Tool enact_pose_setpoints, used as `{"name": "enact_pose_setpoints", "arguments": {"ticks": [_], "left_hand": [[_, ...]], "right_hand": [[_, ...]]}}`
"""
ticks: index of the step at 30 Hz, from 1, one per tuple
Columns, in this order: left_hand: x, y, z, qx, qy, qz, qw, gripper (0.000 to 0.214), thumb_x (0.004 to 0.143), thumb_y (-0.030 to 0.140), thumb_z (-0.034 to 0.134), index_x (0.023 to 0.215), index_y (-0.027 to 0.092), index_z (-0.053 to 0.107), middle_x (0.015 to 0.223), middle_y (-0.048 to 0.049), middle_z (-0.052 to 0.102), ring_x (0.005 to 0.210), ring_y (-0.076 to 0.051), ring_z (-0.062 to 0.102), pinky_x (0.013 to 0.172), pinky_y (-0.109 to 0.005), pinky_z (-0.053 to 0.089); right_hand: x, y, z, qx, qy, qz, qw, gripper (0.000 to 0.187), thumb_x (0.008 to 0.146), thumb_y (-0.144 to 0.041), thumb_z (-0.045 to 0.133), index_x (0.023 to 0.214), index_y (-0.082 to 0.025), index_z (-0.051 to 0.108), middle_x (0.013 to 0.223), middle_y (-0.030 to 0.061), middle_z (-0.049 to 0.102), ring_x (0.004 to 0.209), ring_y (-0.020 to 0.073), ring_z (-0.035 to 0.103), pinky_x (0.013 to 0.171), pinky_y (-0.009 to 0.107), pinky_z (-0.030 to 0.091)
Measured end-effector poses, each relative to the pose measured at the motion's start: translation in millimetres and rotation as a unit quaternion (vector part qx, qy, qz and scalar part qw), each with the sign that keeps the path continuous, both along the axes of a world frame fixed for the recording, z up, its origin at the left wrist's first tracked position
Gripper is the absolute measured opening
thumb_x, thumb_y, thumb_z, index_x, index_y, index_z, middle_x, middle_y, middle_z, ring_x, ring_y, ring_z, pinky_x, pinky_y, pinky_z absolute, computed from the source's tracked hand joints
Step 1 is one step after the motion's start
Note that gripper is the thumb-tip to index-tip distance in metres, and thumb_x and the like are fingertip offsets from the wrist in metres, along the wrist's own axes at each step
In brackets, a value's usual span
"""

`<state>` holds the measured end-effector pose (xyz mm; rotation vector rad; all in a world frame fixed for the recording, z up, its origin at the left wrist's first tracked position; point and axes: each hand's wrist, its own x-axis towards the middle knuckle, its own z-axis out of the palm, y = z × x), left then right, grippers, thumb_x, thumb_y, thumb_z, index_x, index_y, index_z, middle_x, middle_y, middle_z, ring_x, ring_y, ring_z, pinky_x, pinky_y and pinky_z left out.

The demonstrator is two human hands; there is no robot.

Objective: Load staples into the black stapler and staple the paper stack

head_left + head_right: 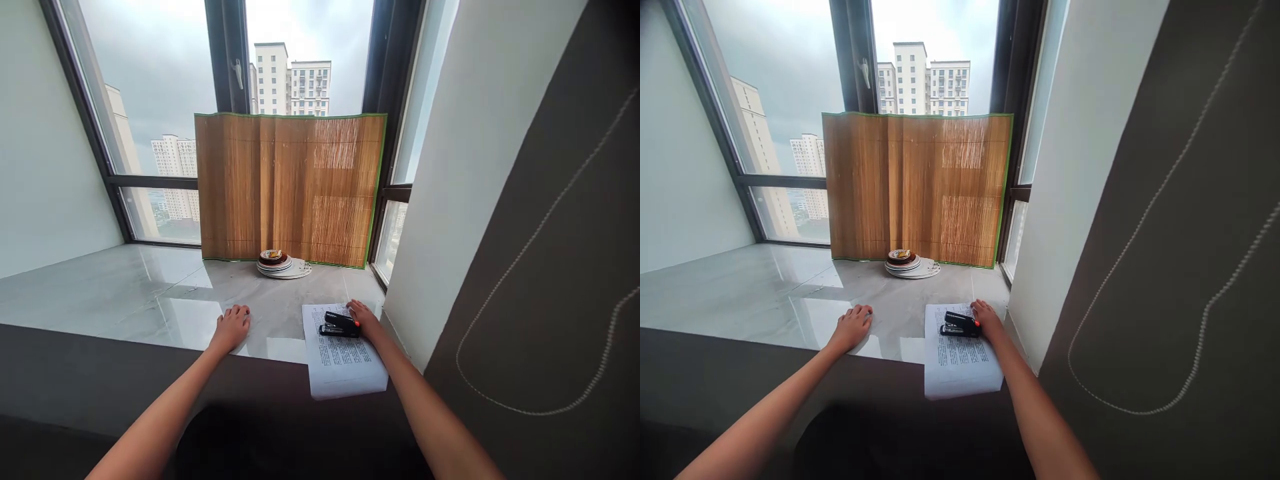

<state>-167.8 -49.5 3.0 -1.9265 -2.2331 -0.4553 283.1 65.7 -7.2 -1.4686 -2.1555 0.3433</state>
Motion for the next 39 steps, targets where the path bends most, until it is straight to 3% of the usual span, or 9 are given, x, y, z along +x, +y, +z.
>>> {"name": "enact_pose_setpoints", "arguments": {"ticks": [5, 11, 17, 22, 28, 31, 34, 37, 39], "left_hand": [[2.3, -1.6, -0.3, 0.009, -0.019, -0.005, 1.0, 0.033, 0.101, 0.032, 0.04, 0.124, 0.02, 0.061, 0.129, -0.0168, 0.061, 0.121, -0.035, 0.055, 0.102, -0.054, 0.04], [-4.9, 1.5, -2.6, 0.022, -0.053, -0.014, 0.998, 0.029, 0.099, 0.03, 0.044, 0.118, 0.022, 0.063, 0.124, -0.0146, 0.064, 0.119, -0.035, 0.056, 0.103, -0.055, 0.04], [-32.4, 14.4, -5.1, 0.029, -0.178, 0.023, 0.983, 0.026, 0.1, 0.022, 0.038, 0.112, 0.024, 0.06, 0.124, -0.0078, 0.07, 0.114, -0.025, 0.065, 0.095, -0.037, 0.049], [-33.2, 16.7, -6.2, 0.039, -0.177, 0.038, 0.983, 0.025, 0.101, 0.028, 0.041, 0.116, 0.021, 0.06, 0.131, -0.0111, 0.068, 0.12, -0.029, 0.062, 0.099, -0.041, 0.048], [-20.9, 4.4, -1.0, 0.047, -0.157, 0.016, 0.986, 0.026, 0.099, 0.026, 0.044, 0.116, 0.023, 0.064, 0.127, -0.0103, 0.068, 0.115, -0.03, 0.063, 0.098, -0.043, 0.048], [-9.7, -2.8, 0.0, 0.071, -0.088, -0.025, 0.993, 0.029, 0.098, 0.022, 0.046, 0.119, 0.024, 0.066, 0.133, -0.0113, 0.065, 0.122, -0.032, 0.06, 0.106, -0.048, 0.044], [17.6, -3.9, 0.2, 0.099, -0.043, -0.074, 0.991, 0.032, 0.094, 0.015, 0.046, 0.114, 0.022, 0.069, 0.136, -0.0127, 0.064, 0.133, -0.032, 0.054, 0.115, -0.051, 0.037], [60.8, 3.2, 0.9, 0.03, -0.09, -0.179, 0.979, 0.039, 0.097, 0.017, 0.041, 0.127, 0.022, 0.066, 0.143, -0.0098, 0.062, 0.135, -0.024, 0.055, 0.116, -0.04, 0.041], [91.0, 9.1, 2.3, -0.012, -0.076, -0.204, 0.976, 0.044, 0.098, 0.022, 0.044, 0.139, 0.022, 0.06, 0.153, -0.0095, 0.055, 0.141, -0.025, 0.05, 0.121, -0.042, 0.035]], "right_hand": [[-48.0, 0.9, 9.0, -0.013, -0.083, 0.005, 0.996, 0.045, 0.1, -0.012, 0.036, 0.136, -0.018, 0.061, 0.16, 0.0168, 0.045, 0.151, 0.0287, 0.039, 0.123, 0.054, 0.029], [-173.0, 14.1, 21.2, -0.004, -0.112, 0.057, 0.992, 0.045, 0.103, -0.014, 0.035, 0.142, -0.025, 0.055, 0.162, 0.0131, 0.043, 0.149, 0.0258, 0.04, 0.122, 0.057, 0.026], [-243.0, 15.1, 24.7, 0.021, -0.108, 0.119, 0.987, 0.048, 0.104, -0.017, 0.034, 0.145, -0.031, 0.056, 0.17, 0.0037, 0.031, 0.159, 0.0257, 0.017, 0.125, 0.061, 0.01], [-223.3, 2.2, 18.8, 0.038, -0.133, 0.156, 0.978, 0.046, 0.104, -0.019, 0.038, 0.139, -0.034, 0.063, 0.166, 0.0002, 0.038, 0.157, 0.0237, 0.021, 0.126, 0.06, 0.004], [-155.6, -5.7, 20.7, 0.029, -0.127, 0.14, 0.982, 0.049, 0.102, -0.014, 0.04, 0.137, -0.037, 0.066, 0.152, 0.0037, 0.057, 0.143, 0.0273, 0.045, 0.123, 0.067, 0.012], [-122.3, -4.4, 20.2, 0.022, -0.098, 0.129, 0.987, 0.049, 0.101, -0.013, 0.042, 0.134, -0.037, 0.068, 0.15, 0.0041, 0.059, 0.14, 0.0281, 0.049, 0.122, 0.07, 0.003], [-98.7, -3.0, 14.3, 0.015, -0.047, 0.101, 0.994, 0.045, 0.1, -0.016, 0.045, 0.129, -0.038, 0.071, 0.149, 0.0024, 0.061, 0.14, 0.0274, 0.05, 0.12, 0.071, -0.008], [-85.4, -1.9, 8.2, 0.008, 0.019, 0.058, 0.998, 0.041, 0.096, -0.016, 0.049, 0.119, -0.037, 0.075, 0.143, 0.0022, 0.066, 0.138, 0.0271, 0.052, 0.12, 0.071, -0.008], [-77.9, -0.2, 8.1, 0.014, 0.077, 0.029, 0.997, 0.039, 0.091, -0.015, 0.051, 0.112, -0.034, 0.078, 0.138, 0.0028, 0.068, 0.137, 0.0267, 0.054, 0.122, 0.067, -0.003]]}}
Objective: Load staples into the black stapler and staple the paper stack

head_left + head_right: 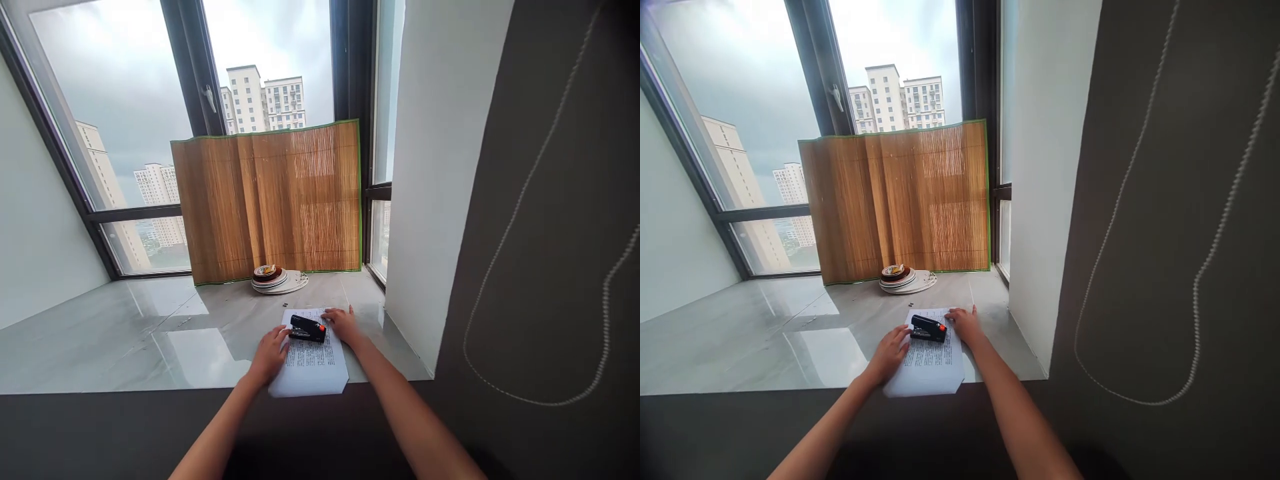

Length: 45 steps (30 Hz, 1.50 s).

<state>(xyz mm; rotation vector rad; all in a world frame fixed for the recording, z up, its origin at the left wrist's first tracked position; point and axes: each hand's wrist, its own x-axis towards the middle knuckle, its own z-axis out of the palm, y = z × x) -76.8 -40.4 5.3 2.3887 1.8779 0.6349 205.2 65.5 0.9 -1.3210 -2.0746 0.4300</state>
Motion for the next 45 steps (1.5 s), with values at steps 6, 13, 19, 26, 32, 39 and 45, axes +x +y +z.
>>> {"name": "enact_pose_setpoints", "arguments": {"ticks": [6, 13, 19, 26, 32, 39, 45], "left_hand": [[61.0, 1.9, 6.9, -0.06, 0.034, 0.072, 0.995, 0.056, 0.098, 0.035, 0.044, 0.152, 0.019, 0.047, 0.159, -0.0167, 0.047, 0.147, -0.034, 0.041, 0.121, -0.068, 0.022], [84.0, -3.2, 13.5, -0.06, 0.028, 0.105, 0.992, 0.06, 0.097, 0.044, 0.045, 0.149, 0.016, 0.049, 0.155, -0.0208, 0.05, 0.143, -0.038, 0.044, 0.118, -0.071, 0.022], [95.4, -0.6, 12.9, -0.049, 0.017, 0.089, 0.995, 0.058, 0.096, 0.046, 0.047, 0.146, 0.018, 0.05, 0.152, -0.0207, 0.052, 0.142, -0.04, 0.044, 0.113, -0.08, 0.019], [90.8, -1.7, 7.4, -0.033, -0.017, 0.061, 0.997, 0.051, 0.098, 0.046, 0.048, 0.143, 0.022, 0.052, 0.152, -0.0187, 0.054, 0.142, -0.037, 0.046, 0.116, -0.077, 0.015], [83.6, 11.9, -6.5, -0.014, -0.071, 0.03, 0.997, 0.063, 0.094, 0.043, 0.057, 0.149, 0.017, 0.042, 0.156, -0.0186, 0.05, 0.147, -0.032, 0.044, 0.128, -0.052, 0.015], [78.0, 16.7, -10.9, -0.027, -0.151, 0.028, 0.988, 0.07, 0.089, 0.046, 0.065, 0.148, 0.015, 0.042, 0.153, -0.0194, 0.053, 0.142, -0.033, 0.051, 0.116, -0.041, 0.039], [80.5, 15.1, -6.3, -0.034, -0.131, 0.034, 0.99, 0.065, 0.09, 0.045, 0.064, 0.145, 0.016, 0.043, 0.152, -0.0179, 0.054, 0.141, -0.031, 0.052, 0.115, -0.04, 0.039]], "right_hand": [[31.0, 11.9, 13.6, 0.02, 0.242, -0.122, 0.962, 0.038, 0.095, -0.042, 0.037, 0.09, -0.022, 0.07, 0.096, 0.0109, 0.075, 0.1, 0.0267, 0.067, 0.093, 0.041, 0.051], [36.0, 9.2, 12.0, -0.102, 0.359, -0.018, 0.928, 0.054, 0.086, -0.064, 0.044, 0.052, -0.029, 0.021, 0.041, -0.0065, 0.021, 0.041, 0.0102, 0.017, 0.043, 0.029, 0.021], [54.8, 0.9, 13.2, -0.172, 0.325, 0.12, 0.922, 0.058, 0.079, -0.065, 0.056, 0.051, -0.028, 0.022, 0.044, -0.0077, 0.022, 0.042, 0.0088, 0.018, 0.043, 0.028, 0.02], [60.0, -13.8, 10.6, -0.114, 0.291, 0.162, 0.936, 0.061, 0.081, -0.066, 0.068, 0.056, -0.023, 0.034, 0.056, -0.006, 0.029, 0.054, 0.0097, 0.024, 0.052, 0.027, 0.02], [55.7, -18.0, 10.3, -0.032, 0.206, 0.216, 0.954, 0.054, 0.06, -0.046, 0.093, 0.098, -0.023, 0.061, 0.082, -0.0031, 0.056, 0.075, 0.0152, 0.049, 0.067, 0.026, 0.038], [57.8, -14.4, 4.4, 0.042, 0.177, 0.199, 0.963, 0.03, 0.073, -0.022, 0.076, 0.102, -0.023, 0.067, 0.095, 0.0012, 0.065, 0.083, 0.0179, 0.056, 0.081, 0.031, 0.045], [59.5, -15.1, 5.3, 0.059, 0.176, 0.155, 0.97, 0.011, 0.08, -0.027, 0.075, 0.088, -0.023, 0.069, 0.085, -0.0002, 0.068, 0.077, 0.0175, 0.057, 0.077, 0.03, 0.044]]}}
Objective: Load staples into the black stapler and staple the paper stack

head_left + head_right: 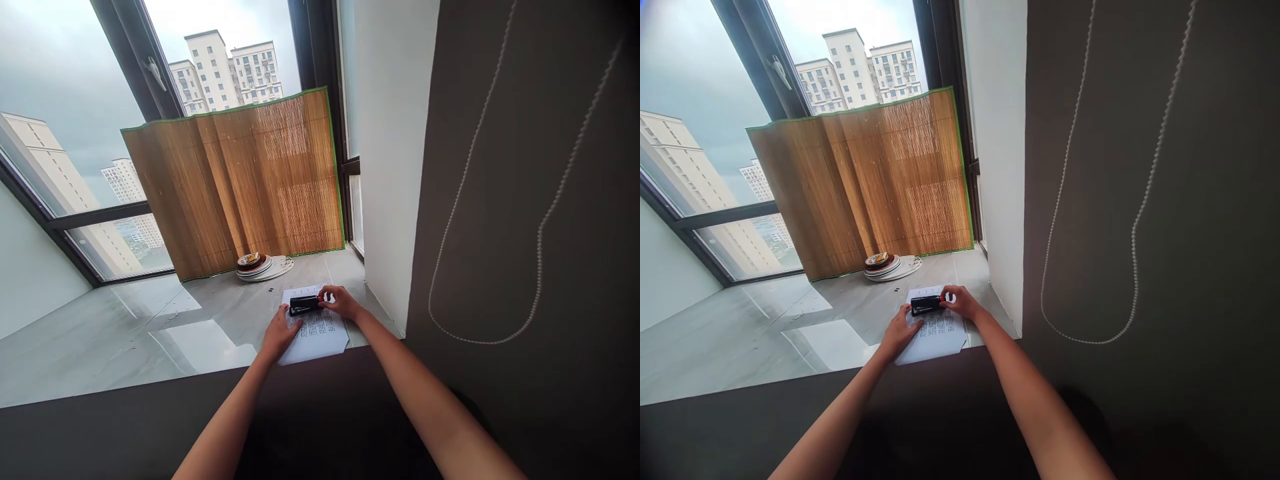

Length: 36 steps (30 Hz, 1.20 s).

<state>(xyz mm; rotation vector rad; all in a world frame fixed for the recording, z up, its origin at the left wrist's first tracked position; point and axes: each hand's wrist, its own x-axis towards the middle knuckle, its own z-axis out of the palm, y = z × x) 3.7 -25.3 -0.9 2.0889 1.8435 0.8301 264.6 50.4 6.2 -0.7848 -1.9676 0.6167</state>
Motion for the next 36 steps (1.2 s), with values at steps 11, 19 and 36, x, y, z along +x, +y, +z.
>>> {"name": "enact_pose_setpoints", "arguments": {"ticks": [11, 19, 36], "left_hand": [[3.0, -3.4, 4.1, -0.01, 0.007, 0.001, 1.0, 0.061, 0.092, 0.047, 0.063, 0.142, 0.018, 0.043, 0.151, -0.0167, 0.055, 0.14, -0.031, 0.052, 0.113, -0.04, 0.039], [3.0, -3.8, 3.3, -0.011, 0.009, 0.001, 1.0, 0.059, 0.093, 0.047, 0.061, 0.141, 0.017, 0.043, 0.15, -0.017, 0.055, 0.139, -0.032, 0.052, 0.113, -0.042, 0.04], [2.7, -0.4, -0.2, 0.03, -0.016, 0.039, 0.999, 0.083, 0.083, 0.045, 0.071, 0.149, 0.014, 0.032, 0.156, -0.0223, 0.041, 0.149, -0.034, 0.04, 0.12, -0.045, 0.035]], "right_hand": [[3.2, 1.6, -3.7, -0.028, -0.018, 0.006, 0.999, 0.045, 0.075, -0.031, 0.081, 0.117, -0.026, 0.065, 0.103, 0.0029, 0.074, 0.087, 0.0201, 0.061, 0.085, 0.033, 0.047], [2.4, -5.4, -0.8, -0.044, -0.039, 0.015, 0.998, 0.032, 0.076, -0.028, 0.075, 0.101, -0.026, 0.056, 0.091, -0.0022, 0.073, 0.072, 0.0151, 0.055, 0.073, 0.027, 0.044], [-0.6, 0.2, -7.2, -0.016, -0.047, -0.014, 0.999, 0.029, 0.076, -0.03, 0.077, 0.099, -0.025, 0.059, 0.102, 0.002, 0.071, 0.088, 0.0204, 0.06, 0.081, 0.031, 0.045]]}}
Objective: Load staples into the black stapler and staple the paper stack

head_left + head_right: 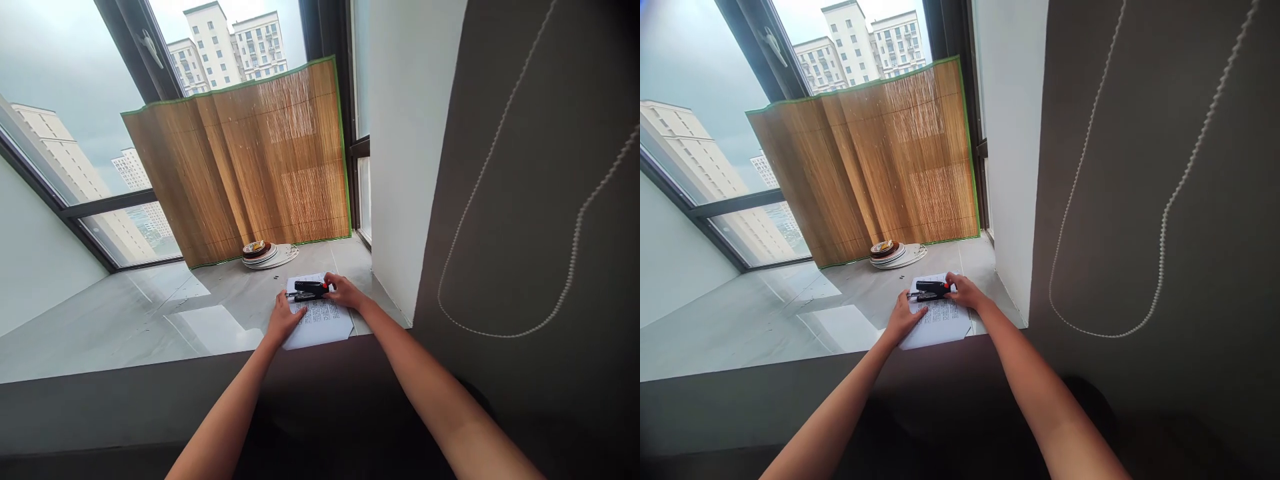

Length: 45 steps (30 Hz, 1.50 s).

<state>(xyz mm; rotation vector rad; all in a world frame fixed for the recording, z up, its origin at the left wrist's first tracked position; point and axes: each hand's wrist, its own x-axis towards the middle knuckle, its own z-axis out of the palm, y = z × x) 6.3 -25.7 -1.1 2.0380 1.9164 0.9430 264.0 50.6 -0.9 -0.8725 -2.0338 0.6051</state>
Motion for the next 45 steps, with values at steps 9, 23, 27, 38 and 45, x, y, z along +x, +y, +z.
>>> {"name": "enact_pose_setpoints", "arguments": {"ticks": [9, 23, 27, 38, 45], "left_hand": [[-0.9, 0.0, 1.2, 0.015, 0.018, -0.007, 1.0, 0.08, 0.085, 0.049, 0.069, 0.147, 0.015, 0.032, 0.15, -0.021, 0.046, 0.144, -0.033, 0.046, 0.118, -0.044, 0.038], [8.1, -6.6, 1.7, -0.001, 0.011, 0.006, 1.0, 0.081, 0.087, 0.049, 0.071, 0.149, 0.014, 0.031, 0.151, -0.022, 0.042, 0.142, -0.037, 0.046, 0.113, -0.046, 0.042], [9.6, -10.2, 3.5, -0.014, -0.003, 0.01, 1.0, 0.082, 0.088, 0.049, 0.071, 0.15, 0.016, 0.029, 0.154, -0.0208, 0.039, 0.142, -0.036, 0.045, 0.114, -0.046, 0.041], [1.7, -5.4, -1.1, 0.012, -0.042, 0.014, 0.999, 0.074, 0.089, 0.053, 0.068, 0.145, 0.016, 0.037, 0.148, -0.0208, 0.046, 0.141, -0.036, 0.047, 0.117, -0.052, 0.038], [-23.2, 30.7, 37.7, -0.005, -0.083, 0.083, 0.993, 0.046, 0.102, 0.056, 0.042, 0.118, 0.018, 0.061, 0.122, -0.0203, 0.07, 0.121, -0.038, 0.064, 0.105, -0.055, 0.045]], "right_hand": [[-24.9, -2.3, 8.1, 0.039, -0.024, -0.014, 0.999, 0.052, 0.077, -0.033, 0.086, 0.123, -0.024, 0.062, 0.107, 0.0083, 0.069, 0.099, 0.0253, 0.064, 0.086, 0.034, 0.046], [-23.7, 53.2, 49.3, -0.071, -0.195, 0.196, 0.959, 0.05, 0.069, -0.051, 0.089, 0.105, -0.02, 0.073, 0.093, 0.0031, 0.073, 0.078, 0.019, 0.062, 0.067, 0.026, 0.043], [-41.6, 73.9, 64.1, -0.112, -0.253, 0.275, 0.921, 0.05, 0.065, -0.05, 0.09, 0.101, -0.018, 0.077, 0.091, 0.0015, 0.074, 0.077, 0.018, 0.062, 0.065, 0.026, 0.044], [-53.6, 75.4, 45.9, -0.047, -0.193, 0.309, 0.93, 0.033, 0.073, -0.032, 0.076, 0.101, -0.015, 0.075, 0.09, 0.0017, 0.068, 0.081, 0.0184, 0.058, 0.073, 0.027, 0.042], [-40.8, 81.0, 56.0, -0.086, -0.068, 0.275, 0.955, 0.028, 0.068, -0.026, 0.073, 0.095, -0.017, 0.072, 0.106, 0.004, 0.06, 0.096, 0.0208, 0.059, 0.085, 0.03, 0.046]]}}
